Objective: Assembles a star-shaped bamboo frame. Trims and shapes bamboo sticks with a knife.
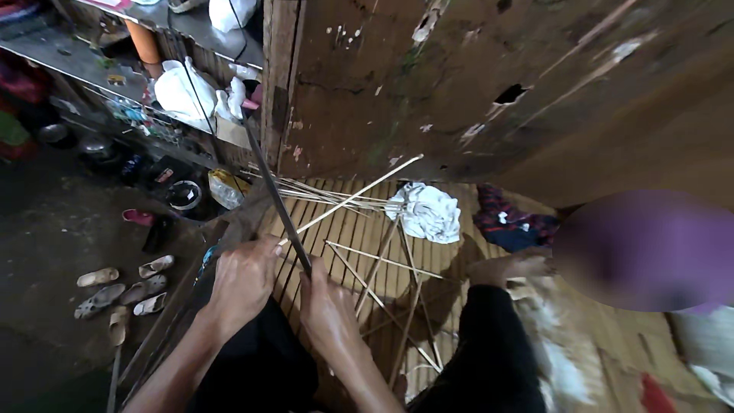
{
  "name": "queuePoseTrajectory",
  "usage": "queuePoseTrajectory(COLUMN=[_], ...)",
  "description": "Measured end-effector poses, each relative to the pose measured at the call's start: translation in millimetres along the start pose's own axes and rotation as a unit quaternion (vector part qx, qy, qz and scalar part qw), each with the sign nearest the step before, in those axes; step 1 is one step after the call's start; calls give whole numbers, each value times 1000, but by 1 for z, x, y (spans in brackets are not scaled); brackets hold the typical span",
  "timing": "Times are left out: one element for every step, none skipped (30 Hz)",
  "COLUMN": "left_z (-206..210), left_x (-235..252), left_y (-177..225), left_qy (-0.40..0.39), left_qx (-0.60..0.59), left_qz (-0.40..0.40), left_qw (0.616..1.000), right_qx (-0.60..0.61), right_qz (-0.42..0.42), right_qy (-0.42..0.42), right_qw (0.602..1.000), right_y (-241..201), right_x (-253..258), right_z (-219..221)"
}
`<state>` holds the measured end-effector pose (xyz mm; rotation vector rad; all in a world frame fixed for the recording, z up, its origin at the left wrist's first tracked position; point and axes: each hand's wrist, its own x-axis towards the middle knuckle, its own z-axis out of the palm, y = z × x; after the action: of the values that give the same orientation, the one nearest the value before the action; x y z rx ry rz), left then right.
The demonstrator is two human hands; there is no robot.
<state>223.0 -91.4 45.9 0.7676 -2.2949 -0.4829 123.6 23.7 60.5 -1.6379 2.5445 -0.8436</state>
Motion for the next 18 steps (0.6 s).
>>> queuePoseTrajectory(left_z=[1, 1, 1, 2, 4, 4, 6, 9, 11, 13, 16, 17, 16, 16, 15, 16, 18, 22], left_x=[0, 0, 0, 0, -1, -2, -4, -6, -8, -10, -13, -15, -15, -15, -15, -17, -20, -24], left_y=[2, 3, 3, 1, -3, -6, -7, -7, -4, 0, 5, 8, 9, 9, 9, 10, 11, 12], left_qy=[8, 11, 8, 3, -1, -9, -13, -10, -9, -10, -11, -9, -8, -10, -14, -19, -26, -30], left_qx=[2, 4, 3, -1, -5, -10, -9, -6, -7, -11, -17, -25, -33, -43, -49, -53, -54, -55], left_qz=[1, -2, -9, -17, -21, -24, -20, -9, 0, 7, 9, 5, -4, -10, -11, -9, -10, -13], left_qw=[1000, 1000, 1000, 1000, 1000, 1000, 1000, 1000, 1000, 1000, 1000, 1000, 999, 999, 999, 998, 998, 998], right_qx=[5, 11, 14, 15, 13, 7, 3, 0, -3, -3, 1, 5, 6, 6, 5, 5, 1, -5], right_qz=[0, 5, 11, 17, 21, 25, 29, 35, 44, 54, 65, 70, 68, 61, 56, 57, 61, 69], right_qy=[4, 3, -4, -18, -34, -48, -57, -64, -72, -73, -71, -66, -55, -41, -34, -36, -45, -63], right_qw=[1000, 1000, 1000, 1000, 999, 999, 998, 997, 996, 996, 995, 995, 996, 997, 998, 998, 997, 996], right_y=[-1, -2, -2, -1, 0, 2, 3, 3, 0, -2, -5, -7, -7, -6, -4, -2, 0, 2], right_x=[4, 5, 5, 4, 0, -3, -6, -7, -4, 1, 7, 11, 12, 11, 8, 4, 0, -3], right_z=[1, 2, 2, 2, 2, 2, 2, 1, -2, -4, -6, -5, -3, -1, -1, -1, -2, -4])
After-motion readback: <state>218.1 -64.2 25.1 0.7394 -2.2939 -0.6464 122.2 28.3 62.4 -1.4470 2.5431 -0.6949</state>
